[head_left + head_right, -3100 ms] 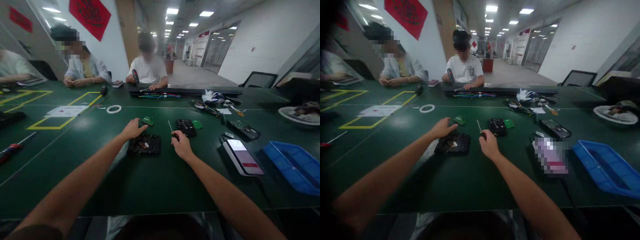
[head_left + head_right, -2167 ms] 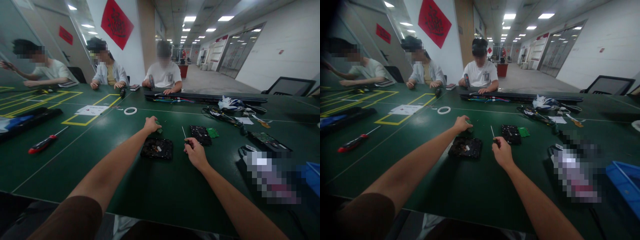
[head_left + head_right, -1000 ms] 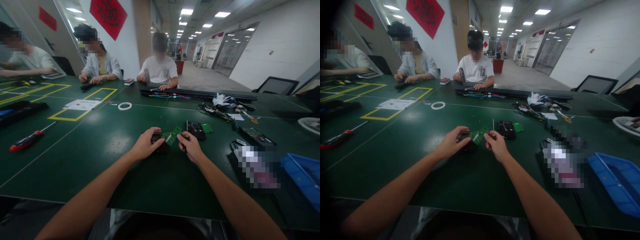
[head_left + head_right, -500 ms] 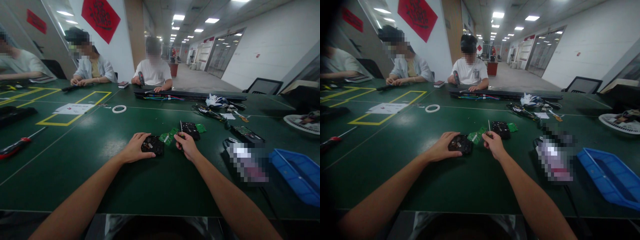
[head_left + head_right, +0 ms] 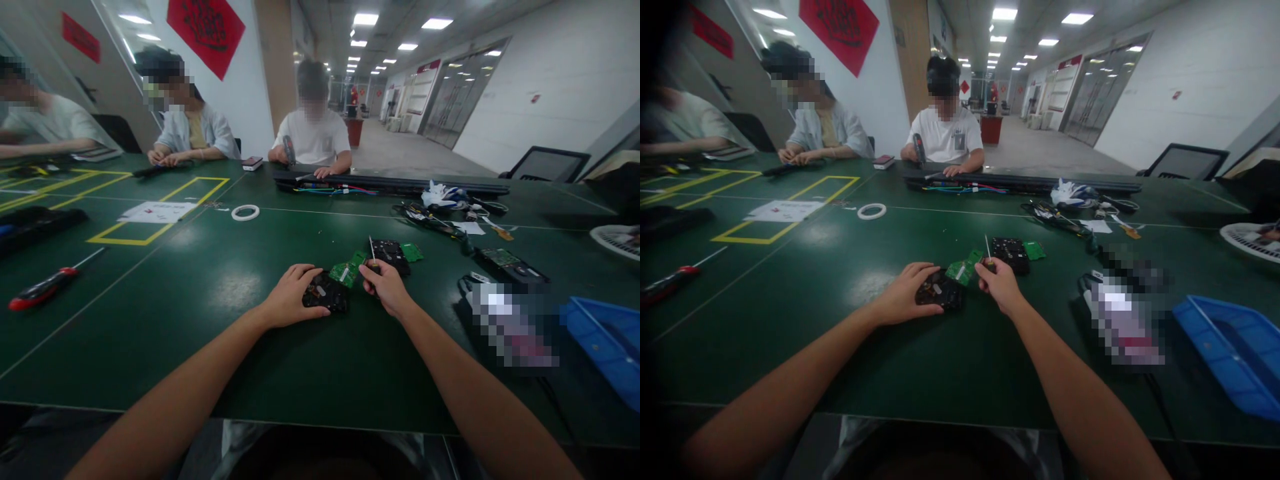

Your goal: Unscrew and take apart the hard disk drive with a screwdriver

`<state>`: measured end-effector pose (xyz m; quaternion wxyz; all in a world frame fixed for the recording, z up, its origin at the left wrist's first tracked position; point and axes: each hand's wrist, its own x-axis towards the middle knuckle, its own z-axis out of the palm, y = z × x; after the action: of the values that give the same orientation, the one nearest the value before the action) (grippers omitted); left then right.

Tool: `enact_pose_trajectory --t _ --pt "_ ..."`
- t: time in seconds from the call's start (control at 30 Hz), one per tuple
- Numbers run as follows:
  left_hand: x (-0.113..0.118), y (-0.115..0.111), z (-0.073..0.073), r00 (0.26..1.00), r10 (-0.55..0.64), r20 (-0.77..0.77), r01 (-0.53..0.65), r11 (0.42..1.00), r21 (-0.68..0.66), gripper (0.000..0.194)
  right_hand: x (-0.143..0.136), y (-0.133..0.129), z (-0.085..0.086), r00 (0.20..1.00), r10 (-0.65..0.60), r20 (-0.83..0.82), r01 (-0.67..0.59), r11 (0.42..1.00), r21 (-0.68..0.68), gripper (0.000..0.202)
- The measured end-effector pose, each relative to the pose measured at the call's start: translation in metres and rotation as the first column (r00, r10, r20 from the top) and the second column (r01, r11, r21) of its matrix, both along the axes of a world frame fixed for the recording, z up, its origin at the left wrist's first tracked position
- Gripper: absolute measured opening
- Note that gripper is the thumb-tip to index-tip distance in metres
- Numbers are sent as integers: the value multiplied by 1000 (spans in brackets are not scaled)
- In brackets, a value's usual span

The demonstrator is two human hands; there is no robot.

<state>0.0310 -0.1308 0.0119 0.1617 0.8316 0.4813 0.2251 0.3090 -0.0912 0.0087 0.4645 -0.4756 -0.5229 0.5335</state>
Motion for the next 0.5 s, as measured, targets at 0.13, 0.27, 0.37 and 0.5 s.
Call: enact_pose_trajectory --t 0.13,0.27,0.37,0.5 --pt "-1 -2 3 1000 -9 27 10 1000 -12 97 -1 -3 4 999 7 38 -8 999 35 46" --pt "-2 -3 6 999 -21 32 21 1000 -3 96 -3 -7 5 995 69 78 -73 996 52 63" --pt "-2 -2 5 999 -24 25 24 1000 0 97 -7 -10 7 989 110 99 -116 992 50 59" --pt "-2 3 1 999 -33 11 33 999 18 100 -10 -14 10 988 112 103 -116 993 29 56"
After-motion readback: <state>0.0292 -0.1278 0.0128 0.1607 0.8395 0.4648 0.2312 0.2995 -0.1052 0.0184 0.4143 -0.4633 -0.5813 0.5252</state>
